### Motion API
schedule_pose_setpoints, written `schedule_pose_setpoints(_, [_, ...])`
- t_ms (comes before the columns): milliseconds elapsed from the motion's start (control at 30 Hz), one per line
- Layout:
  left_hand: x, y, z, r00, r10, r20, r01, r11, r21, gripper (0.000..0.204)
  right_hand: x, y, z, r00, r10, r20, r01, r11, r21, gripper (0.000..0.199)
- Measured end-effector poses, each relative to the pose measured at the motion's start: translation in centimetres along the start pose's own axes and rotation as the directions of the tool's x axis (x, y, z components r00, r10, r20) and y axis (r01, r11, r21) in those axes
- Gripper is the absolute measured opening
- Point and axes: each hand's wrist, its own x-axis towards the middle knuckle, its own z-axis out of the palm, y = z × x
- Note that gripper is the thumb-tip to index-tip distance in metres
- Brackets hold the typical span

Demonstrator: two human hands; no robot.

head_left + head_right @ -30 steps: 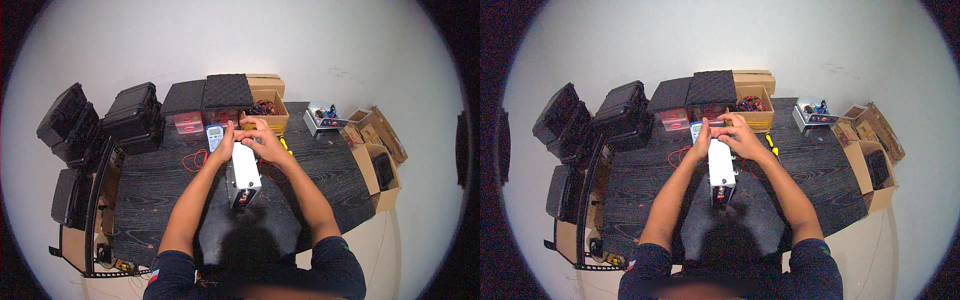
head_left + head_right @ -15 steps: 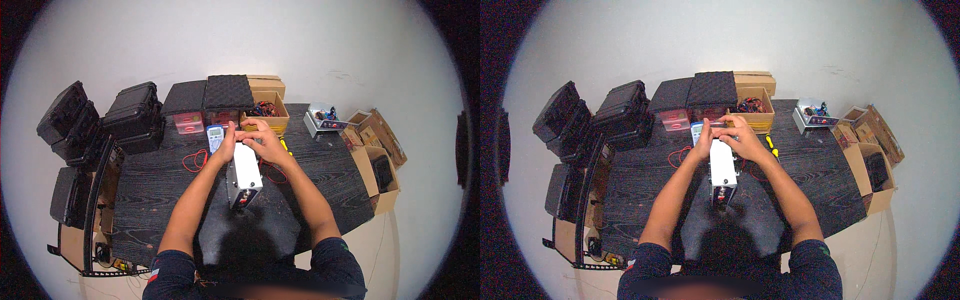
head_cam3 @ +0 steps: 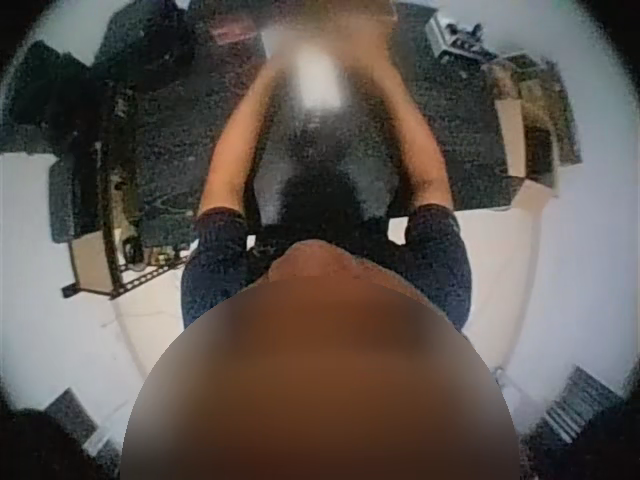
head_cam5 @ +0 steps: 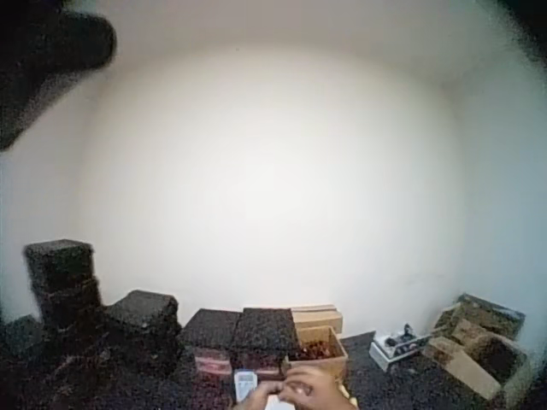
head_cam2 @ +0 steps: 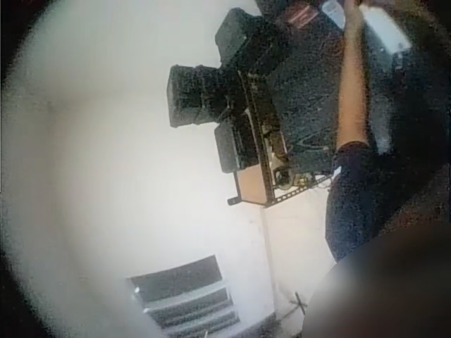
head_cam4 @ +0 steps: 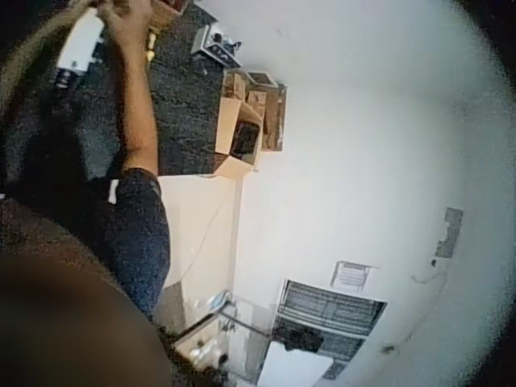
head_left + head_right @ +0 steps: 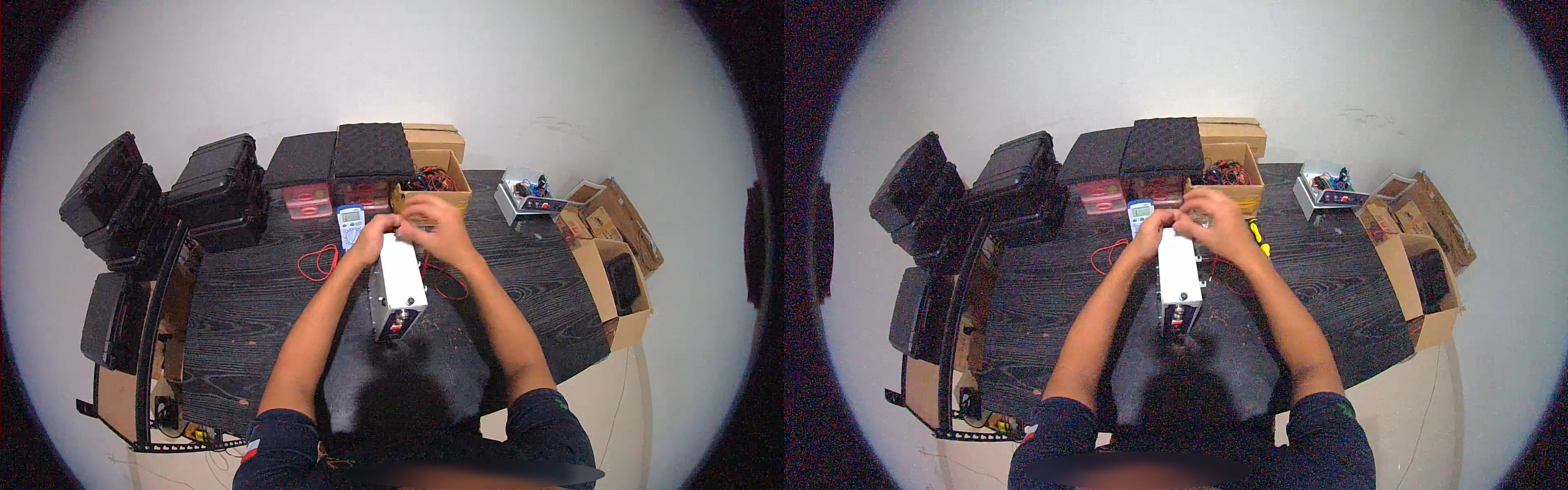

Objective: Testing a circuit board with a multimeter and then assembling it into a protective white case and placing it in a foam-lined carrying case.

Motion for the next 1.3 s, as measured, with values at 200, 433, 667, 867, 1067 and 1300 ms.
schedule_pose_setpoints(200, [0.3,2.0,1.0,0.999,0.039,0.03,-0.045,0.969,0.244,0.043,-4.1,9.1,-3.9,0.889,0.429,-0.162,-0.458,0.813,-0.359,0.032])
schedule_pose_setpoints(433, [-0.1,2.2,0.7,0.997,0.035,0.067,-0.046,0.984,0.174,0.042,-11.1,14.5,-3.3,0.566,0.823,-0.047,-0.616,0.385,-0.687,0.047])
schedule_pose_setpoints(667, [0.5,1.8,1.4,0.995,0.069,0.074,-0.083,0.976,0.203,0.043,-7.3,13.4,-6.1,0.787,0.605,-0.121,-0.609,0.793,0.001,0.019])
schedule_pose_setpoints(867, [-0.1,2.3,1.0,0.998,0.05,0.031,-0.054,0.99,0.134,0.04,2.1,-2.2,-4.5,0.924,0.36,-0.129,-0.151,0.655,0.74,0.034])
schedule_pose_setpoints(1067, [-0.1,2.2,0.9,0.998,-0.048,0.027,0.045,0.994,0.102,0.04,3.5,-2.3,-2.7,0.96,0.256,-0.118,-0.098,0.696,0.711,0.036])
schedule_pose_setpoints(1300, [-0.4,2.5,1.0,0.998,-0.044,0.037,0.039,0.991,0.129,0.038,3.3,-1.8,-1.9,0.959,0.259,-0.119,-0.096,0.687,0.72,0.037])
